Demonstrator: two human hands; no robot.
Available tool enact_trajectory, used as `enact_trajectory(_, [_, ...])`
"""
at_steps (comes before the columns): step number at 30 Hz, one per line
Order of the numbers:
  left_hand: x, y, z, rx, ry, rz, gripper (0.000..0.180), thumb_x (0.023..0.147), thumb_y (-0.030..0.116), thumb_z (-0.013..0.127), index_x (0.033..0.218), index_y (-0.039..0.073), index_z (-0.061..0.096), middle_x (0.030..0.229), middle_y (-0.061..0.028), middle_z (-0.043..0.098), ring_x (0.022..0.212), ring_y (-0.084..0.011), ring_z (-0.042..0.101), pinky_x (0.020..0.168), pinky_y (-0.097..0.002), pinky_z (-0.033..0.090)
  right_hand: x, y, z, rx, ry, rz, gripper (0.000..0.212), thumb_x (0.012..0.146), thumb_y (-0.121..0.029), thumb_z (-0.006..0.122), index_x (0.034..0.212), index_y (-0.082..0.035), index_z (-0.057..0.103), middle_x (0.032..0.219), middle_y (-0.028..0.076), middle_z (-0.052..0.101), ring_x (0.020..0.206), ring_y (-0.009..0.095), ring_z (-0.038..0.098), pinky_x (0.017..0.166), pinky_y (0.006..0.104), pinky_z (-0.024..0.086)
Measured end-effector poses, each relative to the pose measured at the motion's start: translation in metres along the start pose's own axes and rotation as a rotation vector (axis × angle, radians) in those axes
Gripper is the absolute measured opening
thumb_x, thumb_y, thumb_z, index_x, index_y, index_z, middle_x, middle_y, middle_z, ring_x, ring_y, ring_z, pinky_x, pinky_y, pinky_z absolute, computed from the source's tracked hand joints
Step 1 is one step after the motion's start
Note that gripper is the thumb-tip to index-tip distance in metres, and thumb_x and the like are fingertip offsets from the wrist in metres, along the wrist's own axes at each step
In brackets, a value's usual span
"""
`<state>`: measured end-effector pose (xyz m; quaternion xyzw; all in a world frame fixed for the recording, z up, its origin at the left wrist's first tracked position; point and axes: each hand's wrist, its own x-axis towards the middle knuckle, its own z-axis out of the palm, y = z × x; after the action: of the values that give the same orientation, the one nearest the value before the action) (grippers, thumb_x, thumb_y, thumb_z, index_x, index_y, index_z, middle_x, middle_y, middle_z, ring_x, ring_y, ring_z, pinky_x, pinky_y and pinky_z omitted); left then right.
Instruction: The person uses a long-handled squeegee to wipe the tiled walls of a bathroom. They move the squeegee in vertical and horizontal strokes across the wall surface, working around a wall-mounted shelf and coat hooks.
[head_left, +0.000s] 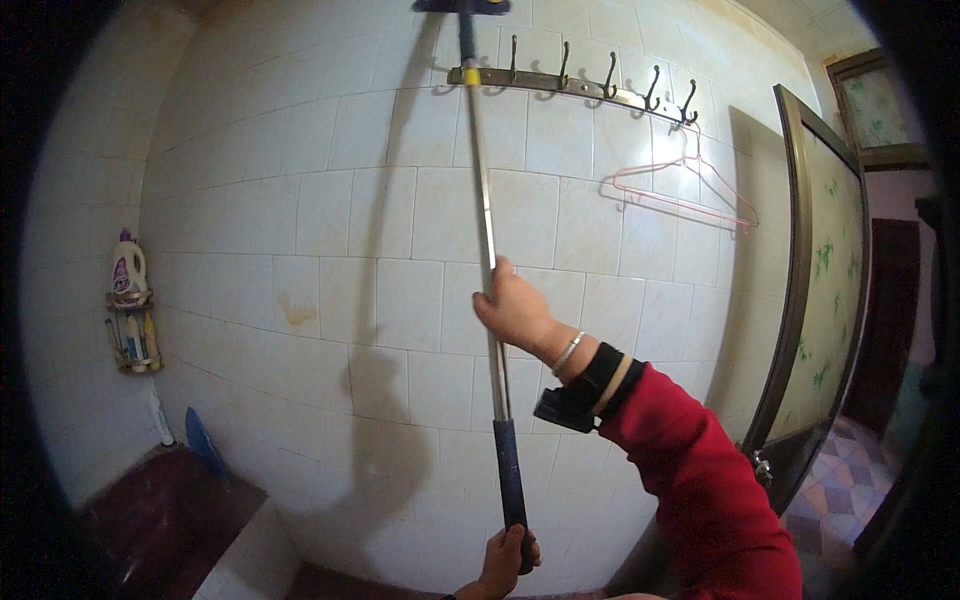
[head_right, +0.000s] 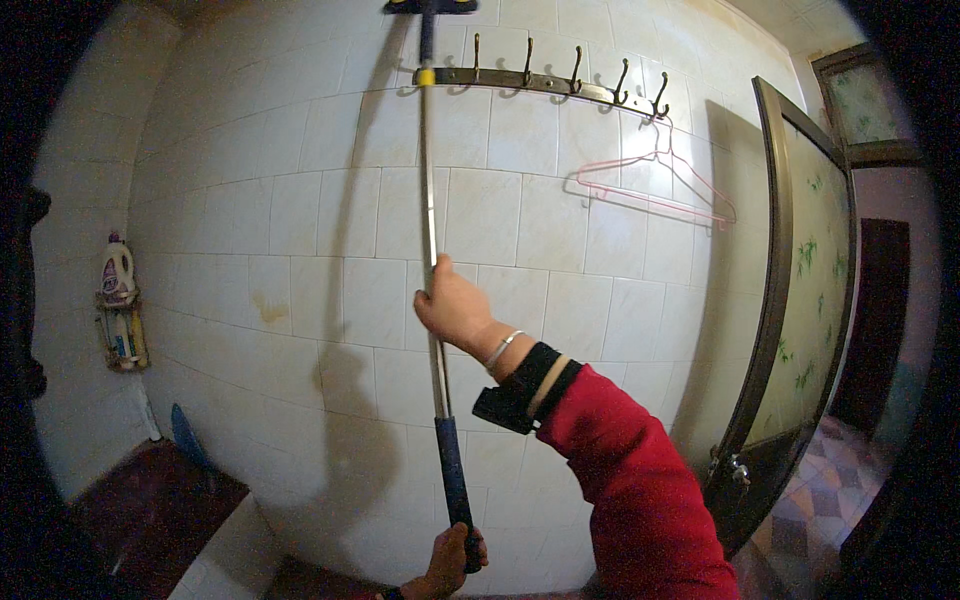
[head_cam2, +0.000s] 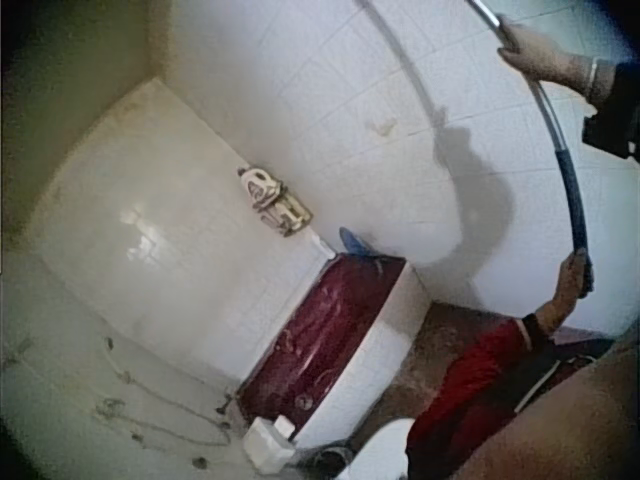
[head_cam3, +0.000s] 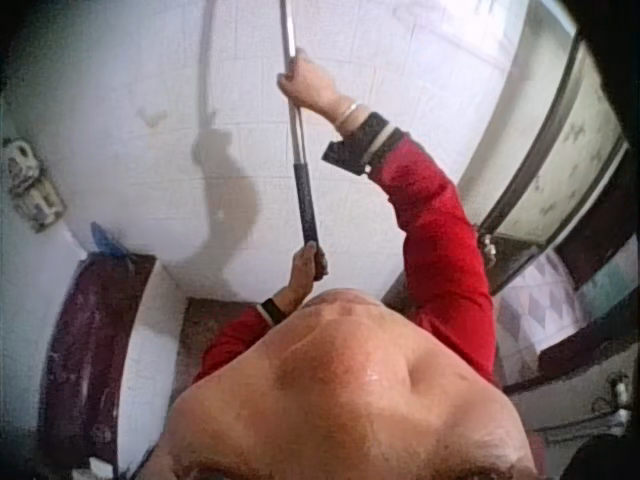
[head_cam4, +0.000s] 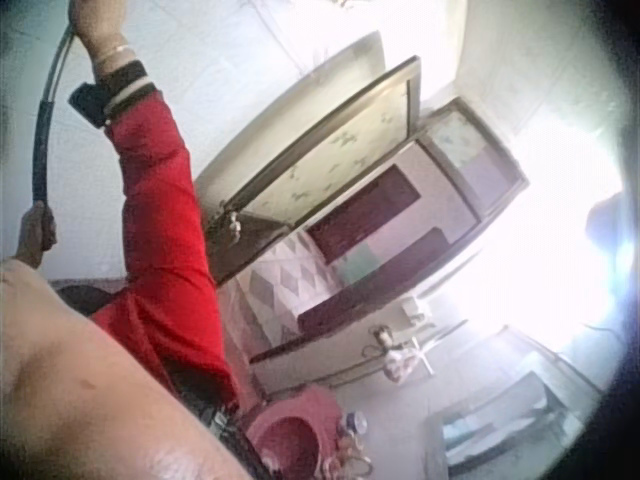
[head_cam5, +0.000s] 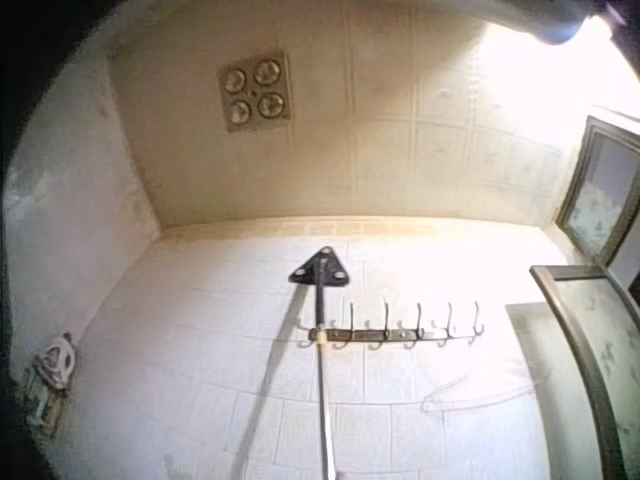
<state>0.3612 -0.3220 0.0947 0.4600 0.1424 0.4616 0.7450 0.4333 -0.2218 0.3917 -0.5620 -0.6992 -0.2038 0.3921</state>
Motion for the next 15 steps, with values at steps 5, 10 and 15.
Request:
enact_trajectory(5, [-0.002,-0.014,-0.004,-0.054,-0.129,0.016,0.039,0.088,0.039,0.039,0.061,0.011,0.043,0.044,0.0006,0.038,0.033,-0.0091,0.033,0.031,-0.0219,0.028,0.007,-0.012,-0.003,0.153,-0.053,0.095,0.030,0.070,-0.017,0.051,0.090,0.003,0.042,0.081,0.023,0.056,0.077,0.039,0.055,0.068,0.0436,0.044])
enact_trajectory(10, [0.005,-0.020,-0.010,-0.066,-0.224,-0.186,0.035,0.084,0.037,0.048,0.078,0.003,0.048,0.061,-0.0051,0.050,0.051,-0.0132,0.049,0.047,-0.0271,0.042,0.002,0.010,-0.017,0.032,-0.019,0.118,0.030,0.068,-0.017,0.052,0.090,0.002,0.043,0.081,0.023,0.056,0.077,0.038,0.055,0.069,0.0434,0.044])
enact_trajectory(15, [0.031,0.004,0.015,0.040,-0.232,-0.238,0.037,0.085,0.038,0.046,0.076,0.003,0.047,0.060,-0.0051,0.049,0.051,-0.0126,0.048,0.047,-0.0267,0.042,0.035,0.058,-0.056,0.115,0.108,0.152,0.030,0.066,-0.017,0.052,0.085,0.005,0.044,0.073,0.023,0.057,0.070,0.037,0.057,0.064,0.0416,0.045])
